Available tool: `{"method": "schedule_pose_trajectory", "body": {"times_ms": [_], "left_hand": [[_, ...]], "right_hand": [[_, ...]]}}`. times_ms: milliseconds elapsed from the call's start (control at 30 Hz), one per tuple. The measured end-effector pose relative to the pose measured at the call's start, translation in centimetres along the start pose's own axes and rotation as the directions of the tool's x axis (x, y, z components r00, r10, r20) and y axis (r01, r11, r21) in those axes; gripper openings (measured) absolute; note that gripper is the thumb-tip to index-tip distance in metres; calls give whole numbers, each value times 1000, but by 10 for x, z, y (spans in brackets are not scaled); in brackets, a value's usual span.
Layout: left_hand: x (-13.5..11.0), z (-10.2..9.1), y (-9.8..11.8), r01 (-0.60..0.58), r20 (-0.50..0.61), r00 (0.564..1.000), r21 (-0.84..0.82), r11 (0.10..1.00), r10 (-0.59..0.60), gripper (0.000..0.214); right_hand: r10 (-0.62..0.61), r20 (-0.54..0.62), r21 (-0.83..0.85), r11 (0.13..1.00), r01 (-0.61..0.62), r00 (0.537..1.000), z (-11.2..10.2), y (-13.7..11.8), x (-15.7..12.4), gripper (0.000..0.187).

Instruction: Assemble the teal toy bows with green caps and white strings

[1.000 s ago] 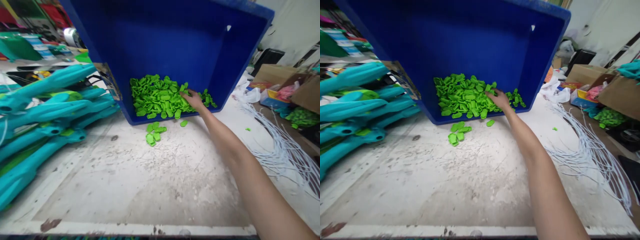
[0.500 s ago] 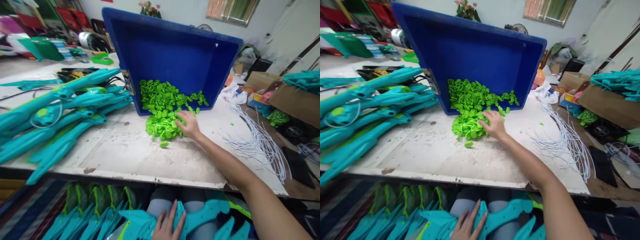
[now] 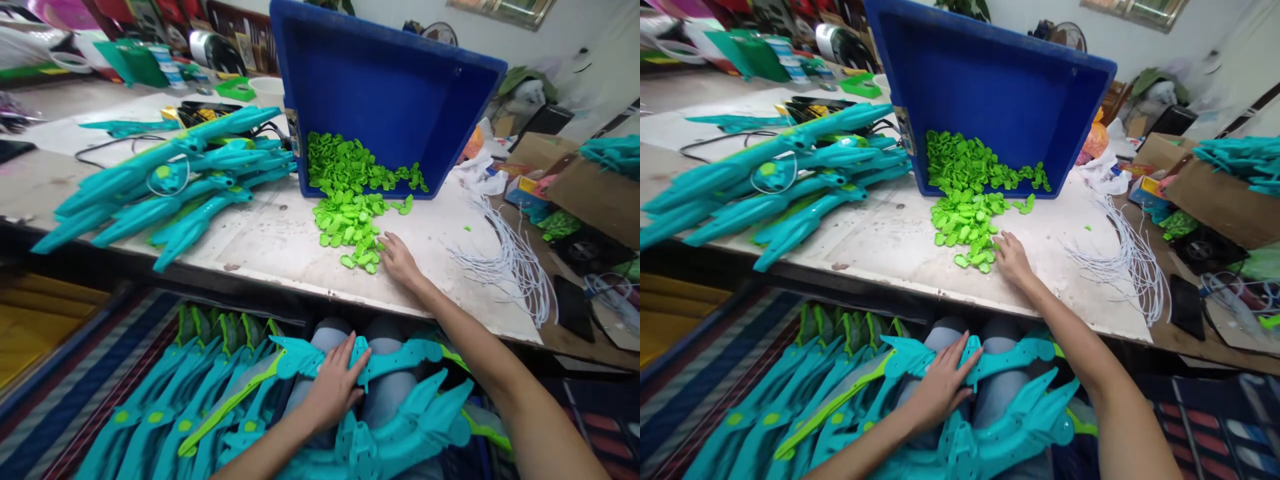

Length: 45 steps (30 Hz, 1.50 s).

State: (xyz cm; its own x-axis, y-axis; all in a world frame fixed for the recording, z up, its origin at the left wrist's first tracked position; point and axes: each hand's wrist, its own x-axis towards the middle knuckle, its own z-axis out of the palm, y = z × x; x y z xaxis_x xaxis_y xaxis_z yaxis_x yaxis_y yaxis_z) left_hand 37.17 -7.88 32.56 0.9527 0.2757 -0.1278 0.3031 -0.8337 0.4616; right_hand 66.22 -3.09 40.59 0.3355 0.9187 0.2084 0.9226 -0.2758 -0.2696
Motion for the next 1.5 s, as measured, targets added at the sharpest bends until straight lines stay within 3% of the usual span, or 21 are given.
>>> {"method": "schedule_pose_trajectory", "body": {"times_ms": [100,200,300,400,500,567,667,767,867,967,1067,1200,1333,1433,1500], "left_hand": [[2,-8,0,12,37,999,-176,984,-6,75],[14,-14,5,85,31,996,-354,931,-80,74],[28,-16,10,187,10,976,-560,807,-219,80],[39,-16,8,245,22,940,-739,628,-341,69],[47,-18,1,247,45,934,-801,546,-356,51],[53,-22,-2,256,76,943,-789,558,-325,43],[59,-28,-3,290,189,954,-768,571,-231,29],[63,-33,-1,332,300,942,-788,519,-149,24],[65,-33,-1,375,356,926,-837,399,-124,23],[66,-31,-1,403,389,915,-864,303,-109,22],[67,-28,-3,450,433,893,-859,244,-123,21],[67,-26,-7,435,416,900,-852,291,-129,23],[63,-26,-8,360,371,927,-849,386,-49,37],[61,-25,-5,299,318,947,-836,460,-39,43],[61,-24,-2,284,284,955,-811,511,-80,44]], "right_hand": [[-47,-103,25,998,49,994,-10,-13,-23,32],[-46,-63,-26,999,44,997,-10,-33,-27,33],[21,-46,-102,994,-26,999,-7,-55,-19,34],[33,-67,-100,994,-40,997,-12,-66,-22,31],[-13,-119,-33,999,9,993,-27,-59,-52,32],[-45,-97,-21,999,44,994,-36,-46,-81,30],[1,-32,-44,999,-2,999,-42,-25,-117,24],[40,-63,-52,998,-44,997,-36,-21,-141,25],[-109,-71,19,994,111,992,-19,-36,-168,27],[-306,-17,116,945,306,952,5,-51,-202,24],[-341,-14,130,931,340,940,26,-53,-225,21],[-299,-63,167,937,306,952,37,-46,-229,21],[-219,-40,277,935,222,975,39,-47,-226,17],[-36,13,381,924,28,999,39,-50,-227,21],[107,113,420,896,-145,988,37,-53,-225,44]]}}
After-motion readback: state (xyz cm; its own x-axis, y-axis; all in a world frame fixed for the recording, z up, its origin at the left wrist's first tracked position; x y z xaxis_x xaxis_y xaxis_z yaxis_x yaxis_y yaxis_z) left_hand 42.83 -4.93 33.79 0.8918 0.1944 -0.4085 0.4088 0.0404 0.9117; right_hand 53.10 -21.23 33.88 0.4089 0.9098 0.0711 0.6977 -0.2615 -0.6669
